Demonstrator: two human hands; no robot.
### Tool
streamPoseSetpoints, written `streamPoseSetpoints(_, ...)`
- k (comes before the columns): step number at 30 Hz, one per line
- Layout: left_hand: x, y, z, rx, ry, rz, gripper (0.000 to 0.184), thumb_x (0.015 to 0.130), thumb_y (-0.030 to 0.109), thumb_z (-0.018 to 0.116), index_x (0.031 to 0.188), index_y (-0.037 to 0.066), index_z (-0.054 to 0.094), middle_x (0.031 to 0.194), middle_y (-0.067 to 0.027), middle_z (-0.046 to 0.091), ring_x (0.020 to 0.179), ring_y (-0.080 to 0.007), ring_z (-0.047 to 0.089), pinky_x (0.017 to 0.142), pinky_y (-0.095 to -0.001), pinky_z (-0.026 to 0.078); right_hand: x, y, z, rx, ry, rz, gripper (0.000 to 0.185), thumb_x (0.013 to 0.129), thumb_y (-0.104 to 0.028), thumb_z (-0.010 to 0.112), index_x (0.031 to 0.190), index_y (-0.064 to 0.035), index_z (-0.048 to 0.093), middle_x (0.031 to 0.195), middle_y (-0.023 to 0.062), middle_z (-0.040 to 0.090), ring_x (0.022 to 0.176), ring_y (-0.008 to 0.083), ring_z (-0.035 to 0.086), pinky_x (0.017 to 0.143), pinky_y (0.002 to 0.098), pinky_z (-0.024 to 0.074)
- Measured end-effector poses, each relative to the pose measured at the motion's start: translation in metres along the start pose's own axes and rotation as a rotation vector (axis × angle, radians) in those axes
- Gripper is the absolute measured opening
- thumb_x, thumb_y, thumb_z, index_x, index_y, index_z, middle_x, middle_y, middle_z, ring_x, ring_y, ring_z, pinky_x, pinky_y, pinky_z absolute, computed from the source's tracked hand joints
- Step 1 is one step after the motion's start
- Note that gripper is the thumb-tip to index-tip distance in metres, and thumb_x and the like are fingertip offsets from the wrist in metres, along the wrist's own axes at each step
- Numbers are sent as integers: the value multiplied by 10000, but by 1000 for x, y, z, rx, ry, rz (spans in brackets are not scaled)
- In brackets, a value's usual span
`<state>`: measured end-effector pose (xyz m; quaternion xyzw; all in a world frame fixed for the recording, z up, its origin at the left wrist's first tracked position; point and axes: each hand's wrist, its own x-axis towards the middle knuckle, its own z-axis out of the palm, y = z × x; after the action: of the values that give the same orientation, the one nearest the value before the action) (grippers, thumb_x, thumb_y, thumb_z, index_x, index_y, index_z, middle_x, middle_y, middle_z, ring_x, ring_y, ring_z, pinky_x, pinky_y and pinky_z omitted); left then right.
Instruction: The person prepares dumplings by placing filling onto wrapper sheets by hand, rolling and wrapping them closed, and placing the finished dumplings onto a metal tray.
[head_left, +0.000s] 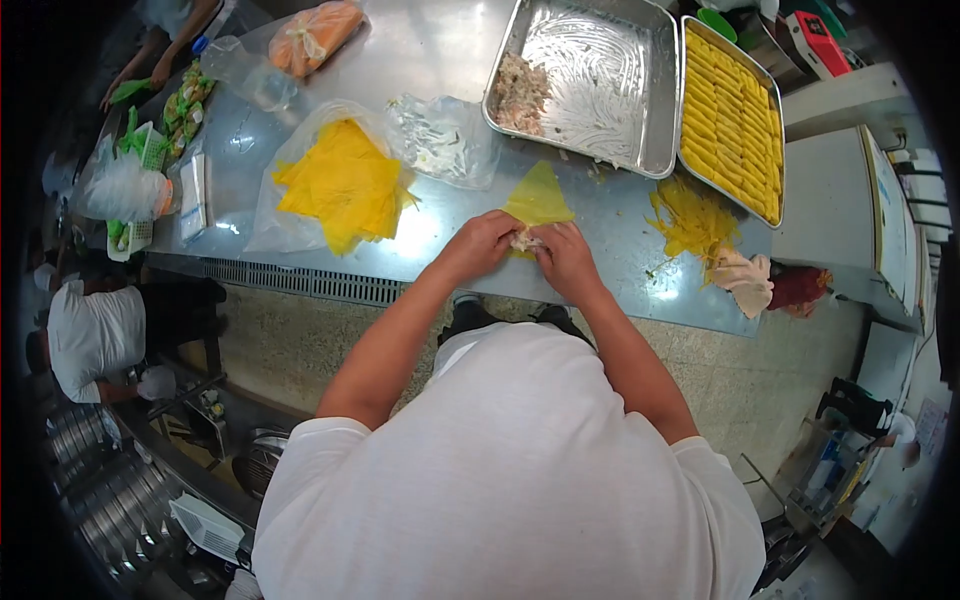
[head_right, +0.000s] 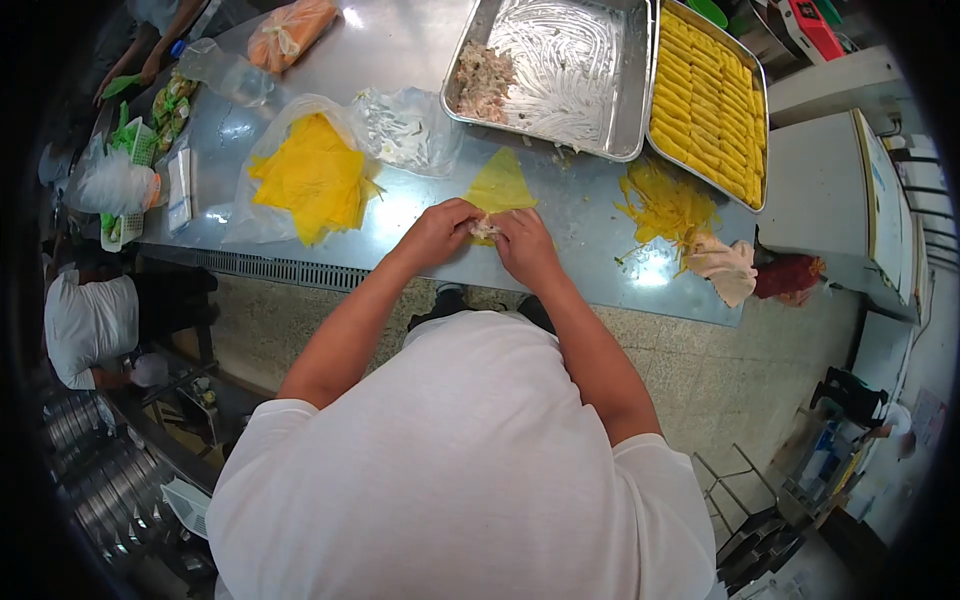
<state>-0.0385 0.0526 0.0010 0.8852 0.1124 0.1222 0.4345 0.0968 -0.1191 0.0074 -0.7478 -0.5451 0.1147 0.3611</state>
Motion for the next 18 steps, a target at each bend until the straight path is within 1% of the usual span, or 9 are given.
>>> streamPoseSetpoints(2,2,8,-7,-80,-81,-40,253,855,61,724,1105,27,700,1074,-123,686,952,-329,679,839,-393,561,0,-2,-7,-16,-32,4,271,834,-23,715,1102,-34,677,1094,146,686,1059,366,622,926,454,514)
streamPoseSetpoints(4,4,20,-11,-56,-91,-18,289,844,58,721,1131,33,693,1088,-118,680,965,-330,678,842,-395,563,1,-12,-14,183,78,18,223,840,-30,718,1061,-29,685,1046,136,699,1036,356,638,914,443,518)
streamPoseSetpoints(6,6,22,-7,-33,-94,3,325,834,55,719,1157,38,687,1102,-114,673,977,-331,676,845,-397,565,-1,-11,-13,183,52,58,208,842,-28,714,1048,-28,688,1037,132,703,1021,353,646,919,441,517)
streamPoseSetpoints(8,7,17,1,122,-101,58,342,817,76,738,1154,49,686,1086,-111,673,981,-337,675,849,-409,568,-3,-5,-9,181,30,100,193,844,-26,711,1036,-26,690,1028,129,708,1006,350,654,924,439,516)
streamPoseSetpoints(10,7,17,4,143,-90,62,339,811,102,750,1141,55,691,1084,-110,673,984,-333,675,845,-414,568,-4,1,-1,45,95,-41,171,848,-21,704,1018,-20,690,1020,124,712,975,351,662,910,434,527)
streamPoseSetpoints(12,7,18,5,164,-76,64,336,805,128,763,1127,61,695,1083,-109,674,986,-330,676,842,-418,569,-5,5,-5,41,61,-37,171,849,-15,699,1020,-19,692,1016,126,712,979,352,660,898,429,535)
streamPoseSetpoints(14,6,23,3,172,-83,41,312,796,177,785,1080,73,708,1071,-102,681,979,-314,676,827,-418,567,-6,2,-10,38,22,-34,173,849,-9,694,1021,-18,694,1011,128,713,984,353,659,886,425,543)
streamPoseSetpoints(16,7,24,4,174,-85,17,312,795,194,791,1074,81,709,1062,-88,684,971,-306,676,821,-415,566,-9,-3,-11,121,72,72,196,839,1,683,1031,-29,703,991,128,716,980,362,656,859,421,552)
streamPoseSetpoints(18,6,25,10,174,-90,-7,312,794,211,796,1067,89,711,1054,-74,687,963,-297,676,816,-413,565,-11,-4,-11,93,115,100,215,831,8,677,1039,-35,707,979,132,714,981,362,656,859,425,551)
